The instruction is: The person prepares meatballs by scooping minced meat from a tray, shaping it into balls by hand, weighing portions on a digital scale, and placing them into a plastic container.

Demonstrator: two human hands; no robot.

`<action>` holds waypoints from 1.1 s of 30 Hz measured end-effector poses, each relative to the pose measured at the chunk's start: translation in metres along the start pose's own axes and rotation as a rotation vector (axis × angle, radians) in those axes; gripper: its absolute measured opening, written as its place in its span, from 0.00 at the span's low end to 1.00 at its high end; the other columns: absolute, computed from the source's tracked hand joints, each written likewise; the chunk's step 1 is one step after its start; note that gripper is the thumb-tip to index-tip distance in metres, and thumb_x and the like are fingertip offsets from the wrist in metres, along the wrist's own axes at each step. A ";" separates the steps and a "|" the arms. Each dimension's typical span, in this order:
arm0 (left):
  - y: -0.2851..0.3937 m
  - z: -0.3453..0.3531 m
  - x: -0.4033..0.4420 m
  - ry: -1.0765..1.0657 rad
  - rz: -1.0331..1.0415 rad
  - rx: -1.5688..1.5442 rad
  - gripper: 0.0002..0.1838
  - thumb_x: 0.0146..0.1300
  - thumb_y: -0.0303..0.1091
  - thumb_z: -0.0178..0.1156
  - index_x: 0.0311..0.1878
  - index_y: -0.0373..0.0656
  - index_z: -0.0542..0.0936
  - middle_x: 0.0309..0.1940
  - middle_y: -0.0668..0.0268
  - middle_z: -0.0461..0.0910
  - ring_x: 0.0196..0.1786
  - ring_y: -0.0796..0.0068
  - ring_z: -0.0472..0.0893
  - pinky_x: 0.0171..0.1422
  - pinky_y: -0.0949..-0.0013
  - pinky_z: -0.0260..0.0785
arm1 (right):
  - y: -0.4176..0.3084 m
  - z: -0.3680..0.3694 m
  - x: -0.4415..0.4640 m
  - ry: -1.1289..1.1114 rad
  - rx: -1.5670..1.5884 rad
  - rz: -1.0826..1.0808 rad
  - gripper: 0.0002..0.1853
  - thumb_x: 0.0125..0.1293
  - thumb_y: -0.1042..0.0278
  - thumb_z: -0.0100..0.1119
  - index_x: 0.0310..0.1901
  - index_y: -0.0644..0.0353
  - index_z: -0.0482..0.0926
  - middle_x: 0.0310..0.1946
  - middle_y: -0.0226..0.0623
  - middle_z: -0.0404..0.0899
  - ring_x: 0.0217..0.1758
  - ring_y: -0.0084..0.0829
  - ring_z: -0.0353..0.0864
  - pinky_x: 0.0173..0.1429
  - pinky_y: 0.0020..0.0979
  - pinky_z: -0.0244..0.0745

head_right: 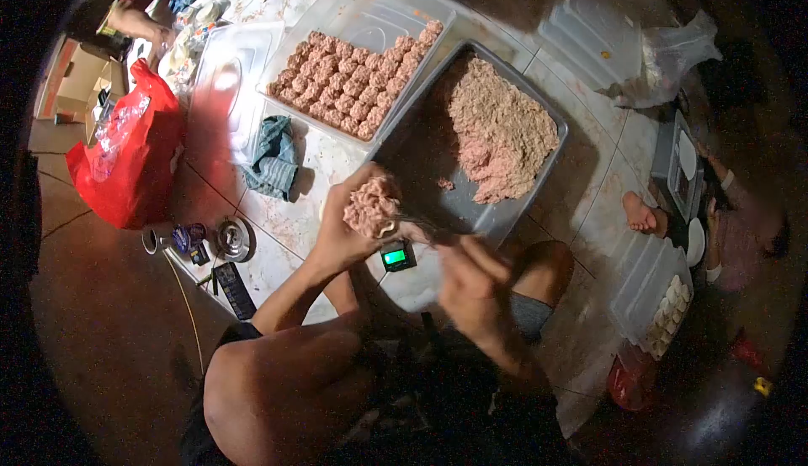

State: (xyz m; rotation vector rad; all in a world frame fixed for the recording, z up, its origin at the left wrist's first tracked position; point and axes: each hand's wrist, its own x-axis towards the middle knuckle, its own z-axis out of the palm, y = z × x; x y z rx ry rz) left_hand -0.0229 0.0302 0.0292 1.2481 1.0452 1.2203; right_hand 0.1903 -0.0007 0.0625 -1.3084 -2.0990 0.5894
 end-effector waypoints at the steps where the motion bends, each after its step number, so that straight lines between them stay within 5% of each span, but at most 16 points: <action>1: 0.001 0.005 -0.005 0.010 -0.032 0.010 0.25 0.53 0.34 0.86 0.46 0.39 0.79 0.34 0.70 0.81 0.39 0.84 0.78 0.45 0.74 0.73 | -0.004 0.004 -0.007 -0.028 0.048 -0.023 0.09 0.66 0.83 0.63 0.47 0.68 0.86 0.36 0.47 0.85 0.37 0.49 0.84 0.40 0.43 0.80; 6: 0.010 0.005 0.004 0.116 0.076 -0.072 0.33 0.50 0.36 0.88 0.52 0.38 0.76 0.43 0.69 0.80 0.48 0.82 0.77 0.53 0.70 0.74 | -0.013 -0.020 -0.002 -0.006 -0.196 -0.018 0.10 0.61 0.84 0.64 0.45 0.70 0.86 0.33 0.46 0.83 0.34 0.47 0.82 0.35 0.42 0.76; 8: 0.001 0.003 0.000 -0.002 0.052 -0.168 0.35 0.51 0.31 0.86 0.57 0.37 0.73 0.54 0.66 0.78 0.57 0.79 0.76 0.64 0.67 0.73 | -0.015 -0.018 -0.001 0.045 -0.168 -0.047 0.11 0.62 0.85 0.63 0.46 0.70 0.86 0.33 0.46 0.84 0.33 0.47 0.82 0.35 0.42 0.75; 10: -0.003 -0.002 -0.004 0.071 0.133 -0.071 0.32 0.55 0.27 0.83 0.58 0.37 0.73 0.56 0.65 0.78 0.59 0.78 0.77 0.66 0.67 0.73 | -0.020 -0.023 0.005 0.056 -0.168 -0.052 0.09 0.65 0.85 0.62 0.45 0.72 0.85 0.34 0.47 0.85 0.33 0.45 0.83 0.35 0.40 0.77; 13: 0.004 -0.003 -0.004 0.005 0.057 -0.465 0.26 0.58 0.20 0.75 0.56 0.37 0.74 0.58 0.63 0.78 0.58 0.76 0.78 0.66 0.65 0.75 | -0.019 -0.018 -0.006 -0.046 0.162 0.164 0.07 0.67 0.84 0.62 0.45 0.73 0.85 0.34 0.47 0.85 0.32 0.41 0.85 0.36 0.38 0.78; 16: 0.005 -0.006 0.004 -0.120 0.057 -0.307 0.19 0.57 0.20 0.73 0.50 0.35 0.76 0.47 0.65 0.83 0.50 0.77 0.81 0.59 0.67 0.78 | -0.012 -0.010 -0.005 -0.019 0.280 0.194 0.04 0.68 0.83 0.61 0.41 0.70 0.84 0.33 0.48 0.86 0.31 0.39 0.87 0.36 0.36 0.78; 19: 0.015 -0.013 0.003 -0.267 0.087 0.250 0.20 0.58 0.20 0.71 0.53 0.34 0.78 0.42 0.65 0.87 0.50 0.76 0.84 0.59 0.69 0.78 | -0.009 -0.004 -0.005 -0.141 0.079 0.113 0.02 0.66 0.83 0.63 0.39 0.68 0.83 0.34 0.49 0.86 0.34 0.43 0.88 0.37 0.38 0.79; 22: 0.017 -0.008 0.006 -0.134 -0.141 0.012 0.20 0.58 0.28 0.78 0.48 0.34 0.79 0.39 0.64 0.87 0.46 0.78 0.85 0.52 0.69 0.78 | -0.020 -0.025 0.009 -0.044 -0.017 0.141 0.08 0.68 0.84 0.61 0.47 0.68 0.85 0.38 0.47 0.88 0.36 0.41 0.89 0.37 0.37 0.80; 24: 0.007 -0.007 0.004 -0.057 -0.037 0.057 0.21 0.58 0.32 0.81 0.45 0.35 0.78 0.35 0.67 0.86 0.41 0.81 0.82 0.47 0.70 0.76 | -0.007 -0.030 0.004 0.063 -0.056 0.118 0.12 0.72 0.83 0.59 0.53 0.70 0.86 0.39 0.45 0.89 0.37 0.40 0.90 0.38 0.33 0.81; 28: 0.011 -0.010 0.006 -0.075 0.004 0.037 0.23 0.54 0.33 0.85 0.41 0.38 0.78 0.31 0.69 0.83 0.35 0.83 0.76 0.40 0.70 0.72 | -0.012 -0.011 -0.015 -0.026 0.335 0.308 0.07 0.73 0.78 0.61 0.47 0.70 0.87 0.37 0.45 0.89 0.34 0.38 0.89 0.38 0.33 0.80; 31: 0.001 -0.002 0.005 -0.071 -0.023 0.254 0.22 0.54 0.33 0.85 0.39 0.38 0.78 0.32 0.70 0.83 0.35 0.84 0.74 0.39 0.70 0.71 | -0.012 0.005 -0.004 -0.141 0.071 0.131 0.09 0.72 0.79 0.61 0.49 0.70 0.86 0.34 0.47 0.86 0.34 0.43 0.89 0.36 0.36 0.79; 33: -0.005 -0.005 0.009 -0.029 -0.083 0.144 0.19 0.56 0.32 0.83 0.39 0.38 0.78 0.33 0.71 0.83 0.36 0.85 0.75 0.39 0.71 0.72 | -0.021 -0.009 0.005 -0.051 0.089 0.198 0.10 0.71 0.81 0.60 0.51 0.72 0.85 0.34 0.49 0.85 0.35 0.46 0.89 0.37 0.37 0.80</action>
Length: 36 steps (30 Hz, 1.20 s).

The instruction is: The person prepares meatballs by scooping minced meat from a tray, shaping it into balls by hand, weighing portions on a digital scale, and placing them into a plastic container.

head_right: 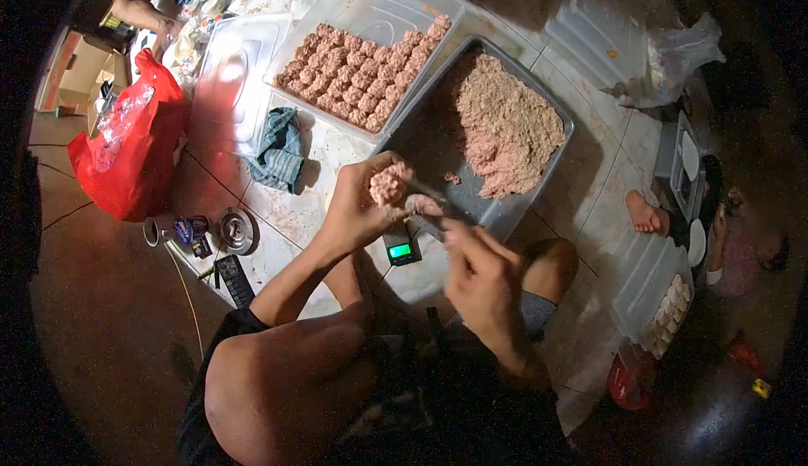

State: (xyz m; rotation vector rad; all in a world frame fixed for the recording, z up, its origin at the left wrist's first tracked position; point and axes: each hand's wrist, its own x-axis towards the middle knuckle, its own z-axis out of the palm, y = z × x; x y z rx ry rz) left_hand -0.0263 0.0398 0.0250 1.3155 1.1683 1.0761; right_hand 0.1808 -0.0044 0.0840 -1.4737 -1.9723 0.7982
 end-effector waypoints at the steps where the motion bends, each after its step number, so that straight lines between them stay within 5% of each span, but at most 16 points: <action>1: 0.010 0.001 -0.001 0.019 0.000 -0.099 0.19 0.56 0.31 0.82 0.39 0.37 0.78 0.33 0.71 0.83 0.36 0.85 0.76 0.38 0.71 0.72 | -0.005 -0.012 0.000 0.056 -0.117 -0.003 0.10 0.71 0.82 0.59 0.50 0.73 0.85 0.35 0.49 0.86 0.36 0.44 0.90 0.38 0.37 0.81; 6: 0.011 -0.001 -0.005 -0.027 -0.015 -0.465 0.21 0.54 0.31 0.85 0.43 0.37 0.81 0.33 0.72 0.81 0.37 0.87 0.76 0.39 0.75 0.71 | -0.004 -0.016 -0.012 -0.079 0.088 -0.037 0.08 0.70 0.82 0.61 0.47 0.71 0.86 0.36 0.48 0.89 0.39 0.38 0.92 0.40 0.33 0.83; 7: 0.011 0.003 -0.004 -0.040 0.097 -0.184 0.21 0.55 0.34 0.85 0.41 0.37 0.80 0.29 0.73 0.79 0.35 0.87 0.73 0.36 0.75 0.69 | -0.008 0.008 -0.011 0.033 0.078 -0.097 0.08 0.69 0.82 0.63 0.46 0.69 0.86 0.32 0.46 0.87 0.34 0.39 0.90 0.36 0.35 0.80; 10: 0.006 0.001 -0.004 0.003 -0.040 -0.095 0.19 0.56 0.31 0.84 0.37 0.40 0.79 0.31 0.76 0.77 0.36 0.88 0.73 0.38 0.77 0.67 | -0.017 -0.005 -0.002 -0.020 -0.051 -0.008 0.07 0.70 0.79 0.64 0.47 0.67 0.86 0.28 0.46 0.80 0.27 0.46 0.83 0.30 0.41 0.71; 14: 0.003 -0.014 -0.001 -0.044 -0.019 0.006 0.16 0.58 0.27 0.80 0.39 0.37 0.79 0.33 0.74 0.79 0.38 0.87 0.74 0.41 0.72 0.72 | -0.018 -0.036 0.007 -0.051 -0.174 -0.002 0.07 0.73 0.74 0.63 0.46 0.69 0.85 0.32 0.49 0.82 0.32 0.49 0.84 0.35 0.41 0.74; 18: -0.004 0.007 0.000 0.010 0.189 0.412 0.12 0.55 0.25 0.73 0.38 0.39 0.77 0.31 0.58 0.82 0.34 0.57 0.85 0.41 0.62 0.77 | -0.020 -0.030 0.013 -0.116 -0.072 0.038 0.07 0.74 0.73 0.63 0.44 0.70 0.84 0.31 0.49 0.82 0.32 0.47 0.84 0.36 0.40 0.74; 19: -0.009 0.007 0.002 0.010 0.166 0.585 0.17 0.56 0.32 0.72 0.44 0.41 0.75 0.36 0.52 0.81 0.38 0.42 0.85 0.38 0.48 0.77 | -0.019 -0.028 0.017 -0.109 -0.030 0.040 0.07 0.74 0.74 0.63 0.43 0.70 0.84 0.31 0.49 0.82 0.32 0.46 0.84 0.36 0.40 0.74; 21: -0.014 0.002 0.003 0.051 0.135 0.640 0.16 0.56 0.33 0.72 0.44 0.41 0.76 0.35 0.53 0.81 0.37 0.42 0.84 0.37 0.48 0.77 | -0.020 -0.033 0.023 -0.111 0.130 0.082 0.07 0.73 0.74 0.64 0.42 0.71 0.85 0.31 0.47 0.83 0.32 0.44 0.84 0.36 0.38 0.75; 26: -0.014 -0.002 0.002 0.088 0.180 0.631 0.16 0.57 0.32 0.71 0.45 0.41 0.75 0.36 0.54 0.82 0.36 0.44 0.85 0.36 0.48 0.78 | -0.016 -0.030 0.036 -0.198 -0.060 0.039 0.07 0.74 0.73 0.62 0.42 0.70 0.85 0.32 0.49 0.84 0.35 0.47 0.87 0.38 0.39 0.77; 36: -0.027 -0.005 0.004 -0.094 0.035 0.818 0.15 0.57 0.37 0.73 0.43 0.43 0.79 0.31 0.52 0.85 0.33 0.45 0.86 0.36 0.50 0.78 | 0.010 -0.003 0.036 -0.219 0.073 -0.018 0.08 0.76 0.72 0.62 0.43 0.70 0.85 0.30 0.47 0.82 0.30 0.42 0.85 0.36 0.38 0.75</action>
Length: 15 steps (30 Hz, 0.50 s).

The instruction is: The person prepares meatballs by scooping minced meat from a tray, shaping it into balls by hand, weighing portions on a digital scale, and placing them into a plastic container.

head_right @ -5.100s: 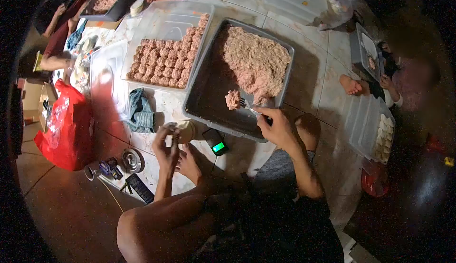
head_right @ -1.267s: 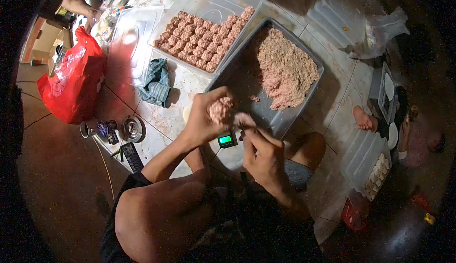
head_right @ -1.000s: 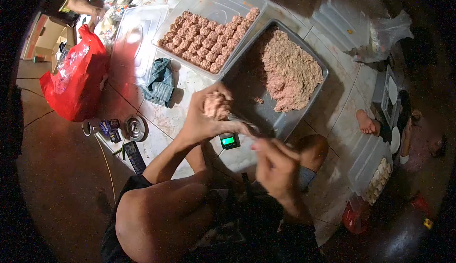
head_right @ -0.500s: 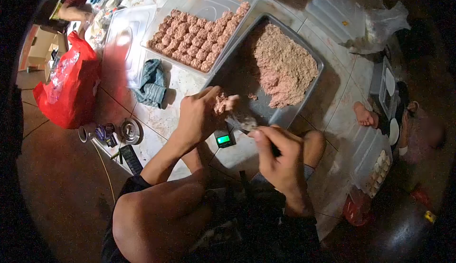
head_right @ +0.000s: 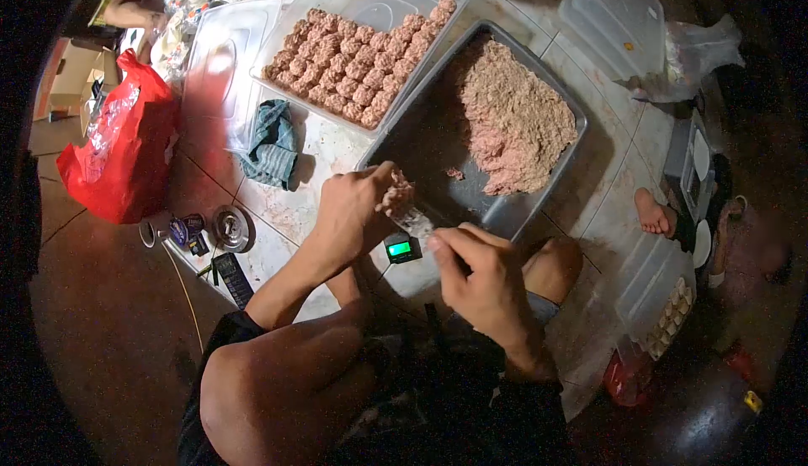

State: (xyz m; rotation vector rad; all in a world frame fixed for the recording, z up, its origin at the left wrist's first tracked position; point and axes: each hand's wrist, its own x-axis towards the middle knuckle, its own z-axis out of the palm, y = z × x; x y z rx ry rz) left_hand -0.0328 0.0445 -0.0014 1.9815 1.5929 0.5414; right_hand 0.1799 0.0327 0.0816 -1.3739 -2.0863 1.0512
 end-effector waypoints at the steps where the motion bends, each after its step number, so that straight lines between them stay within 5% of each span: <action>1: 0.000 0.004 0.001 0.006 0.034 -0.011 0.14 0.56 0.38 0.74 0.41 0.43 0.82 0.29 0.50 0.85 0.32 0.44 0.86 0.36 0.51 0.79 | -0.004 -0.002 0.000 -0.019 -0.001 0.028 0.09 0.76 0.71 0.62 0.42 0.69 0.85 0.29 0.47 0.82 0.29 0.42 0.84 0.35 0.38 0.73; 4: -0.006 0.006 -0.001 0.019 -0.091 -0.156 0.18 0.62 0.41 0.72 0.47 0.41 0.77 0.31 0.51 0.85 0.32 0.45 0.87 0.36 0.49 0.79 | -0.015 -0.023 0.003 0.122 -0.022 0.048 0.08 0.76 0.71 0.62 0.41 0.69 0.84 0.29 0.47 0.81 0.29 0.46 0.83 0.34 0.38 0.73; 9: 0.011 -0.007 -0.002 0.081 -0.047 -0.098 0.15 0.64 0.39 0.70 0.46 0.41 0.78 0.36 0.53 0.87 0.36 0.47 0.87 0.37 0.50 0.80 | -0.008 -0.005 0.004 -0.012 -0.031 0.011 0.07 0.74 0.73 0.63 0.40 0.69 0.84 0.30 0.49 0.82 0.32 0.51 0.84 0.36 0.41 0.74; 13: 0.008 -0.009 0.002 -0.060 -0.125 0.072 0.14 0.62 0.35 0.72 0.43 0.41 0.77 0.35 0.55 0.83 0.36 0.46 0.86 0.38 0.51 0.79 | -0.015 -0.019 0.000 0.115 -0.049 0.066 0.08 0.75 0.73 0.62 0.42 0.69 0.85 0.31 0.48 0.83 0.32 0.46 0.85 0.36 0.39 0.76; 15: -0.004 0.001 0.001 0.030 -0.026 -0.138 0.15 0.61 0.36 0.73 0.42 0.41 0.77 0.35 0.55 0.83 0.35 0.46 0.85 0.36 0.50 0.77 | -0.009 -0.036 0.000 0.195 -0.143 0.066 0.08 0.75 0.73 0.62 0.42 0.70 0.85 0.30 0.47 0.83 0.31 0.41 0.86 0.36 0.38 0.76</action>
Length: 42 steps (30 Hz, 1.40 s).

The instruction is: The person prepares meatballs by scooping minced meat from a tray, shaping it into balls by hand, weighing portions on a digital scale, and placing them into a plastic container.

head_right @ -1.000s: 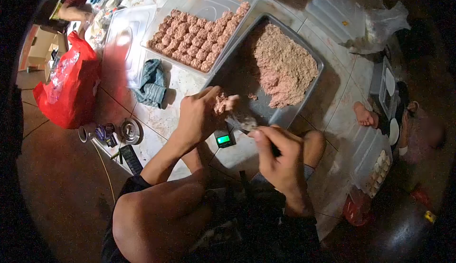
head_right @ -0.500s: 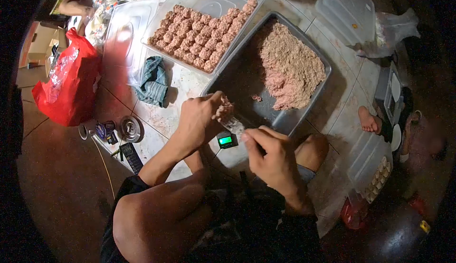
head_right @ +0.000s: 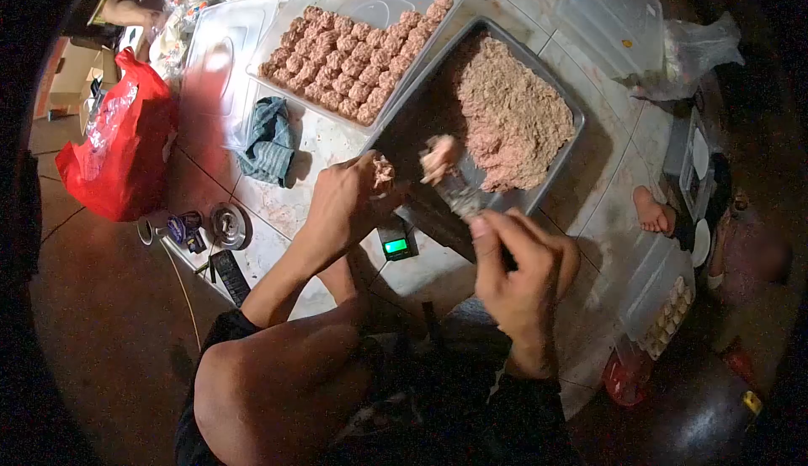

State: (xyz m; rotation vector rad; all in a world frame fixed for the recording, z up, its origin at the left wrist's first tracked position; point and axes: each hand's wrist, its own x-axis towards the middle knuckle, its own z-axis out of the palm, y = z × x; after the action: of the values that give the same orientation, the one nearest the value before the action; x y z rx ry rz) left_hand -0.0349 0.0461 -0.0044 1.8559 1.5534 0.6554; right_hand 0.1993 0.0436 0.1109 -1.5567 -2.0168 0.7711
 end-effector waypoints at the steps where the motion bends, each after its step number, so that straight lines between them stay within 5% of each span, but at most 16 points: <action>1: -0.004 0.003 0.001 0.038 0.057 -0.109 0.15 0.60 0.36 0.73 0.41 0.41 0.77 0.35 0.55 0.83 0.35 0.46 0.85 0.36 0.50 0.76 | 0.009 -0.003 0.002 0.055 -0.022 0.013 0.08 0.76 0.73 0.61 0.44 0.69 0.87 0.31 0.42 0.84 0.34 0.27 0.82 0.40 0.30 0.74; 3: -0.004 0.010 0.004 0.026 0.044 -0.363 0.15 0.59 0.31 0.77 0.37 0.39 0.77 0.30 0.61 0.81 0.30 0.65 0.83 0.36 0.62 0.74 | 0.032 0.008 0.019 0.195 0.104 0.098 0.09 0.76 0.72 0.63 0.48 0.70 0.86 0.33 0.44 0.85 0.36 0.25 0.82 0.41 0.30 0.74; 6: 0.001 0.018 0.003 -0.071 -0.221 -0.840 0.15 0.58 0.25 0.79 0.37 0.38 0.78 0.29 0.72 0.78 0.35 0.86 0.75 0.40 0.76 0.70 | 0.098 0.013 0.060 0.078 -0.103 0.214 0.09 0.74 0.71 0.64 0.49 0.67 0.86 0.32 0.50 0.86 0.33 0.37 0.86 0.40 0.35 0.76; 8: -0.001 0.020 0.006 -0.033 -0.158 -0.863 0.15 0.58 0.25 0.79 0.39 0.37 0.79 0.28 0.72 0.77 0.34 0.85 0.74 0.41 0.76 0.69 | 0.175 0.027 0.063 0.071 -0.378 0.126 0.07 0.71 0.69 0.63 0.43 0.63 0.85 0.30 0.59 0.83 0.33 0.60 0.83 0.38 0.46 0.77; 10: -0.001 0.013 0.004 0.016 0.012 -0.671 0.16 0.56 0.24 0.80 0.40 0.37 0.79 0.29 0.73 0.75 0.34 0.84 0.72 0.41 0.73 0.70 | 0.173 0.011 0.050 0.069 -0.548 0.142 0.06 0.71 0.70 0.63 0.41 0.64 0.84 0.29 0.58 0.83 0.33 0.60 0.84 0.39 0.49 0.76; 12: 0.008 -0.003 -0.010 -0.111 -0.035 -0.711 0.16 0.57 0.24 0.76 0.38 0.38 0.75 0.33 0.69 0.78 0.40 0.85 0.76 0.46 0.73 0.73 | 0.134 -0.005 0.037 0.074 -0.653 0.197 0.06 0.71 0.70 0.61 0.38 0.64 0.82 0.30 0.57 0.83 0.34 0.60 0.84 0.39 0.50 0.76; 17: 0.002 -0.004 -0.001 -0.129 0.002 -0.987 0.13 0.58 0.25 0.76 0.37 0.38 0.78 0.30 0.71 0.80 0.37 0.86 0.76 0.41 0.72 0.73 | 0.013 -0.028 -0.003 0.071 -0.197 0.089 0.03 0.69 0.71 0.67 0.38 0.59 0.85 0.26 0.44 0.83 0.30 0.48 0.86 0.37 0.46 0.76; 19: 0.006 -0.005 0.000 -0.250 0.105 -0.874 0.10 0.55 0.22 0.73 0.37 0.36 0.80 0.27 0.63 0.82 0.31 0.76 0.78 0.40 0.67 0.74 | -0.016 -0.025 -0.021 -0.164 -0.150 -0.227 0.05 0.64 0.75 0.72 0.41 0.58 0.87 0.28 0.37 0.83 0.29 0.39 0.86 0.34 0.42 0.77; 22: 0.015 -0.012 -0.004 -0.325 0.175 -0.659 0.15 0.47 0.22 0.69 0.41 0.32 0.83 0.30 0.48 0.84 0.32 0.54 0.84 0.42 0.61 0.77 | -0.023 -0.009 -0.024 -0.216 -0.139 -0.222 0.08 0.64 0.76 0.71 0.45 0.60 0.87 0.32 0.38 0.84 0.31 0.40 0.87 0.34 0.40 0.78; 25: 0.015 -0.011 -0.012 -0.077 0.216 -0.419 0.24 0.41 0.23 0.67 0.47 0.28 0.84 0.33 0.39 0.82 0.38 0.38 0.83 0.45 0.54 0.78 | -0.024 -0.010 -0.024 -0.158 -0.135 -0.193 0.09 0.65 0.76 0.70 0.46 0.61 0.87 0.31 0.40 0.83 0.31 0.42 0.86 0.34 0.41 0.78; 26: 0.008 -0.006 -0.015 -0.163 0.199 -0.416 0.24 0.46 0.29 0.73 0.49 0.30 0.83 0.37 0.48 0.86 0.39 0.52 0.86 0.50 0.60 0.78 | -0.029 -0.006 -0.027 -0.153 -0.145 -0.229 0.09 0.65 0.76 0.70 0.46 0.62 0.87 0.31 0.40 0.83 0.31 0.42 0.86 0.34 0.41 0.78; 30: 0.020 -0.017 -0.017 -0.279 0.044 -0.369 0.26 0.46 0.30 0.74 0.50 0.28 0.83 0.35 0.46 0.85 0.36 0.52 0.86 0.46 0.60 0.79 | -0.033 -0.011 -0.036 -0.118 -0.134 -0.179 0.07 0.66 0.76 0.69 0.45 0.63 0.86 0.32 0.42 0.84 0.32 0.43 0.87 0.34 0.40 0.79; 33: 0.024 -0.016 -0.027 -0.114 0.152 -0.199 0.22 0.50 0.30 0.75 0.48 0.29 0.83 0.33 0.52 0.85 0.32 0.65 0.83 0.42 0.63 0.77 | -0.038 -0.009 -0.032 -0.117 -0.114 -0.192 0.06 0.67 0.77 0.68 0.45 0.62 0.86 0.34 0.44 0.85 0.34 0.44 0.88 0.36 0.41 0.79; 36: 0.030 -0.020 -0.018 -0.231 -0.136 -0.612 0.19 0.53 0.29 0.77 0.45 0.32 0.83 0.32 0.60 0.85 0.34 0.79 0.81 0.40 0.66 0.76 | -0.037 -0.012 -0.028 -0.125 -0.206 -0.111 0.07 0.67 0.79 0.68 0.46 0.63 0.86 0.34 0.44 0.85 0.36 0.44 0.88 0.39 0.40 0.80; 39: 0.025 -0.009 -0.024 -0.165 0.006 -0.849 0.17 0.54 0.29 0.78 0.44 0.35 0.82 0.34 0.68 0.84 0.38 0.86 0.78 0.42 0.70 0.74 | -0.043 -0.033 -0.024 0.082 -0.134 -0.134 0.08 0.68 0.78 0.67 0.47 0.63 0.86 0.35 0.45 0.86 0.38 0.44 0.89 0.40 0.39 0.80; 42: 0.024 -0.005 -0.012 -0.084 0.073 -0.911 0.15 0.54 0.26 0.76 0.41 0.37 0.81 0.35 0.72 0.82 0.40 0.86 0.78 0.44 0.73 0.73 | -0.048 -0.015 -0.021 -0.051 -0.121 -0.220 0.09 0.67 0.78 0.67 0.48 0.63 0.86 0.36 0.45 0.86 0.38 0.44 0.89 0.40 0.40 0.81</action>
State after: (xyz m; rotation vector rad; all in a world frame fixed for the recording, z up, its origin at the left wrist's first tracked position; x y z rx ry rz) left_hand -0.0250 0.0322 0.0168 1.2132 0.8825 1.0740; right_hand 0.1806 0.0154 0.1540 -1.3594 -2.2631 0.6191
